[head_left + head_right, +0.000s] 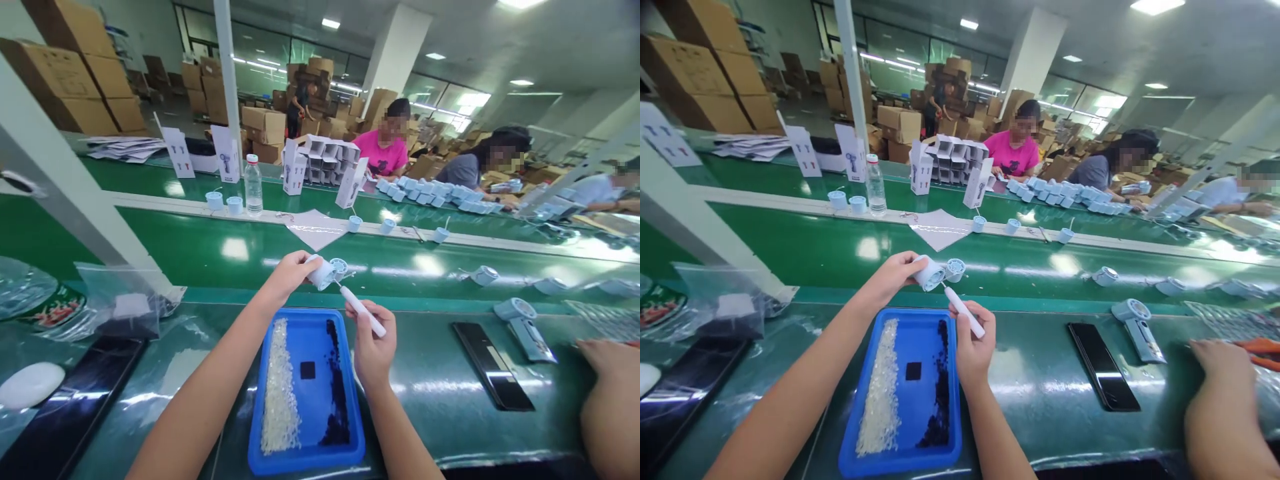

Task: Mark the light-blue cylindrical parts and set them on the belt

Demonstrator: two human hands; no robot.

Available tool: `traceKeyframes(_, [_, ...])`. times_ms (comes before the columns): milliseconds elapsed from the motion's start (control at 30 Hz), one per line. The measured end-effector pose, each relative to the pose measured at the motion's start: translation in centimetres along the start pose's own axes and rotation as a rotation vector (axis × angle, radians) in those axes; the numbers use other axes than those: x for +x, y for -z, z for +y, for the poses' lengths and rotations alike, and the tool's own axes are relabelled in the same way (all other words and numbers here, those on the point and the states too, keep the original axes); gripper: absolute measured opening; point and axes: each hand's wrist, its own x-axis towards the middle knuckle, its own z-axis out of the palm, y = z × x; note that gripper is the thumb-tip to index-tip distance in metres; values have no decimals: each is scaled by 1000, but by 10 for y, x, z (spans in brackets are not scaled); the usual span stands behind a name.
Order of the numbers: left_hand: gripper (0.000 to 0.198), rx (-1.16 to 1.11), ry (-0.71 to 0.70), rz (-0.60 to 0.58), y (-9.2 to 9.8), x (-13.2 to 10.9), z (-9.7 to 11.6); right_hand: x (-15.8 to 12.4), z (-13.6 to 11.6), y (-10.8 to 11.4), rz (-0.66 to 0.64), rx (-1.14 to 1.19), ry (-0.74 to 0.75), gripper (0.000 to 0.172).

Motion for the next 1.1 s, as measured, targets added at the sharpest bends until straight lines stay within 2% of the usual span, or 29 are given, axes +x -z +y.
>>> traceKeyframes(133, [34,72,-31,-48,-2,-2,0,2,-1,-2,-14,-17,-33,15])
traceKeyframes(367, [33,147,-65,-65,-2,-3,-1,1,-2,-3,-32,22,-37,14])
traceKeyframes(567, [30,226,-50,-39,-11,-13,9,-5,0,-6,-69,37,86,15])
traceKeyframes(633, [26,318,-107,28,-21,-22,14,-7,-1,-5,-77,8,75,15])
traceKeyframes(667, [24,360,-182,92,-27,-27,15,-7,-2,-4,-113,-34,37,15])
traceKeyframes(800, [37,373,-589,403,-49,-42,11,-10,-12,-3,-440,-219,-109,23])
traceKeyframes(867, [44,329,-652,463,-55,-45,5,-14,-13,-6,-514,-139,-185,33])
traceKeyframes(1000, [41,204,-574,393,-55,-35,-8,-15,-9,-16,-479,114,-410,45])
traceKeyframes(1033, [37,229,-564,354,-54,-30,-10,-13,-8,-17,-440,101,-401,45])
traceKeyframes(1100, [37,333,-511,213,-48,-21,-10,-8,-8,-16,-356,-31,-281,42])
